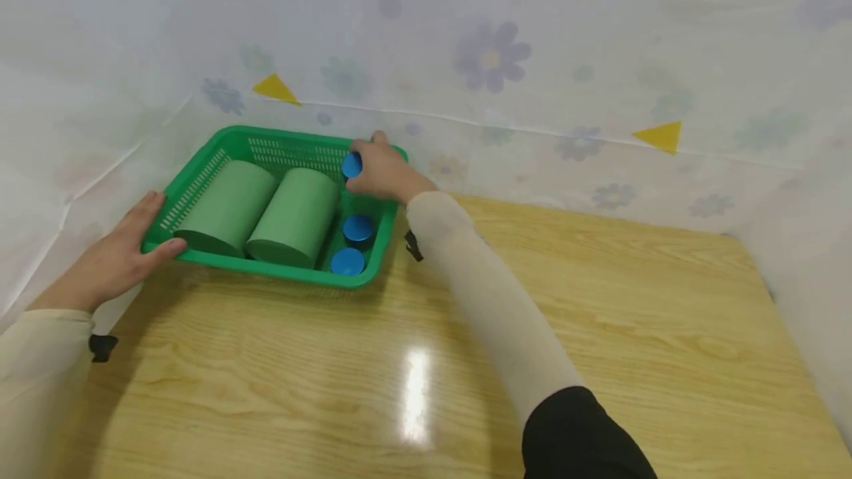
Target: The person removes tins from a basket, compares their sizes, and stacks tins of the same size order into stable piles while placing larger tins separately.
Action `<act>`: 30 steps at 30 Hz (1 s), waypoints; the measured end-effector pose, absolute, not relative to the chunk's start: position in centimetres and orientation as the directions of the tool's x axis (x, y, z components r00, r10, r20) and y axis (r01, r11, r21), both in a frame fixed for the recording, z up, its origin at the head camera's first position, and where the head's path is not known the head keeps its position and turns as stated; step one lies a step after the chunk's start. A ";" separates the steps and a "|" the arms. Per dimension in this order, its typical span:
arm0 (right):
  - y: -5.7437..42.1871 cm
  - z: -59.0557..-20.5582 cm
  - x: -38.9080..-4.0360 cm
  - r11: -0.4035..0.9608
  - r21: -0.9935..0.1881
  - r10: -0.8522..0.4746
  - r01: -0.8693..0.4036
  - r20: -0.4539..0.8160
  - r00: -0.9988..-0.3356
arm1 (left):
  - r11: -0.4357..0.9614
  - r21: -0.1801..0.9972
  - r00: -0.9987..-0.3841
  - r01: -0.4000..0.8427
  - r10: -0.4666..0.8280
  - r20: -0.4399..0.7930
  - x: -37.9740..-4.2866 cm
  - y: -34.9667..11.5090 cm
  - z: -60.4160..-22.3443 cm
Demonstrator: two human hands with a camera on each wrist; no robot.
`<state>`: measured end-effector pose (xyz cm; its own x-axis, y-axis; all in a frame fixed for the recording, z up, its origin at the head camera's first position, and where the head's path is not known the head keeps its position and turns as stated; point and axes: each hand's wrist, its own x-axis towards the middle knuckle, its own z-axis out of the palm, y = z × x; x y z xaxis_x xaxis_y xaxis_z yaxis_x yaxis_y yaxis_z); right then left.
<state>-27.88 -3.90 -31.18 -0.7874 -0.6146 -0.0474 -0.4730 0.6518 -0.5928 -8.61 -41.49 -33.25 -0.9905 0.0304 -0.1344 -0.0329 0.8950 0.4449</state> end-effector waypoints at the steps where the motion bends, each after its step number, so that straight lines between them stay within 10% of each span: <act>1: -3.6 -31.0 -27.7 0.633 -0.614 -0.617 -0.472 -0.031 -0.787 | 0.896 0.444 -0.990 -0.032 0.032 -0.135 -8.6 -41.5 -33.2; 30: 3.9 -28.6 -21.1 0.204 -0.906 -0.560 -0.371 0.203 -0.803 | 0.891 0.454 -0.988 -0.008 0.063 -0.142 -8.7 -42.1 -33.4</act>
<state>-21.06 3.88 -28.56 -0.8033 -0.5600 0.2027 -0.3707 0.2038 -0.9061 -8.74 -42.12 -33.39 -0.9879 0.0634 -0.1415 -0.0077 0.8912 0.4535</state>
